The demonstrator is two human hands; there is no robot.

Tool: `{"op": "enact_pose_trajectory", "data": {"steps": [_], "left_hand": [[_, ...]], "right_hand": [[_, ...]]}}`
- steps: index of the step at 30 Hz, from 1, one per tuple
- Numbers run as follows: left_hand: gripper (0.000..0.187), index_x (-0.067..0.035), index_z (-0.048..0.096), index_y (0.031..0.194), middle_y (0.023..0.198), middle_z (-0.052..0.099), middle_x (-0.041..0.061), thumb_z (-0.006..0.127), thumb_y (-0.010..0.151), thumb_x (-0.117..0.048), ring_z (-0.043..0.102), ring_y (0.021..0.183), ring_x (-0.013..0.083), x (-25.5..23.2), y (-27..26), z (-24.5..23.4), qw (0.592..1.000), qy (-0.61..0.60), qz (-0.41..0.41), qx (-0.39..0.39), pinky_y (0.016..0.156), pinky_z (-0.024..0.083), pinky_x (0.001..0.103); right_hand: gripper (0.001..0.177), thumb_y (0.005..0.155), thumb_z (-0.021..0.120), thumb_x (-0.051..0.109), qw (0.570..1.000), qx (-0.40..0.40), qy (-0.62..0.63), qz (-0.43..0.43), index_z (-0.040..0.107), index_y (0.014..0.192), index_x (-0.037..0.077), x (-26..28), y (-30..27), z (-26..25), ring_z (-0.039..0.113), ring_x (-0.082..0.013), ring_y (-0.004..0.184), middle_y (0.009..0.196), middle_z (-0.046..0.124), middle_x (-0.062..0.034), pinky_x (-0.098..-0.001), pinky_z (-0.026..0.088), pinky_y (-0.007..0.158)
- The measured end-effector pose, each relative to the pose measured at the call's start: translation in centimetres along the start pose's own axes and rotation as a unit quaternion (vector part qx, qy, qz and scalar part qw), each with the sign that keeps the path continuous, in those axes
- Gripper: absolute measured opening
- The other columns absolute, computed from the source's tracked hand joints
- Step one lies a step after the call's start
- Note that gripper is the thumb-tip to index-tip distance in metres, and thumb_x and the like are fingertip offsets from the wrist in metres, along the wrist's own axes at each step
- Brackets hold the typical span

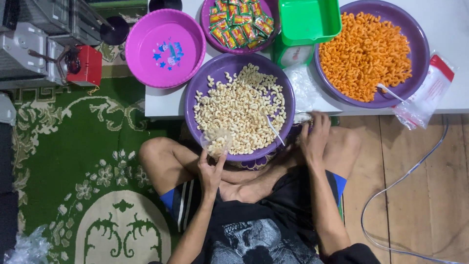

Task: Manually scooping puffed snacks from a large bowl into small individual plastic bags using a spoon.

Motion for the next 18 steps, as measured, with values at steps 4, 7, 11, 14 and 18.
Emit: {"op": "enact_pose_trajectory", "data": {"steps": [4, 7, 11, 14, 18], "left_hand": [[0.056, 0.001, 0.065, 0.13, 0.12, 0.071, 0.024, 0.084, 0.078, -0.01, 0.065, 0.119, 0.0322, 0.9, 0.3, 1.3, 1.0, 0.008, -0.005, 0.01, 0.104, 0.05, 0.047], [0.057, -0.005, 0.068, 0.129, 0.12, 0.074, 0.014, 0.087, 0.076, -0.012, 0.065, 0.118, 0.0191, 0.9, 0.9, 2.4, 1.0, 0.003, -0.01, 0.016, 0.104, 0.05, 0.04], [0.054, -0.006, 0.071, 0.126, 0.115, 0.076, 0.012, 0.089, 0.075, -0.015, 0.069, 0.113, 0.0195, -0.3, 1.7, 4.5, 0.999, 0.026, -0.02, 0.029, 0.101, 0.053, 0.039], [0.054, -0.005, 0.071, 0.125, 0.114, 0.076, 0.015, 0.088, 0.075, -0.012, 0.069, 0.113, 0.0219, -0.9, 2.4, 6.5, 0.998, 0.029, -0.026, 0.045, 0.099, 0.054, 0.041], [0.048, -0.004, 0.072, 0.123, 0.111, 0.078, 0.015, 0.085, 0.078, -0.01, 0.069, 0.11, 0.0202, -3.5, 3.2, 8.9, 0.996, 0.03, -0.04, 0.075, 0.096, 0.055, 0.042]], "right_hand": [[0.055, 0.088, 0.063, -0.004, 0.997, 0.04, -0.004, -0.071, 0.052, 0.141, 0.003, 1.8, 4.2, 1.1, 0.042, -0.0565, 0.135, 0.146, 0.044, -0.0311, -0.0651, 0.038, 0.109], [0.053, 0.092, 0.059, -0.001, 0.99, 0.108, -0.049, -0.076, 0.053, 0.145, 0.004, 1.8, 5.6, 3.6, 0.04, -0.0569, 0.138, 0.151, 0.044, -0.0308, -0.0683, 0.036, 0.109], [0.043, 0.1, 0.053, 0.013, 0.983, 0.163, -0.079, -0.029, 0.06, 0.142, 0.01, -1.6, 5.7, 5.3, 0.042, -0.0513, 0.141, 0.154, 0.047, -0.0253, -0.066, 0.036, 0.111], [0.041, 0.102, 0.053, 0.021, 0.981, 0.16, -0.107, -0.022, 0.064, 0.14, 0.014, -2.4, 5.3, 5.6, 0.047, -0.0458, 0.14, 0.153, 0.051, -0.0208, -0.0585, 0.04, 0.111], [0.045, 0.1, 0.056, 0.032, 0.975, 0.148, -0.167, 0.005, 0.061, 0.145, 0.024, -3.6, 4.6, 6.5, 0.054, -0.0268, 0.133, 0.144, 0.061, -0.0057, -0.0438, 0.046, 0.102]]}}
Point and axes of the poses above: each hand's wrist, its own y-axis towards the middle knuckle, its own z-axis out of the palm, x = y × z, the point moved 8 cm from there along y, towards the middle knuckle
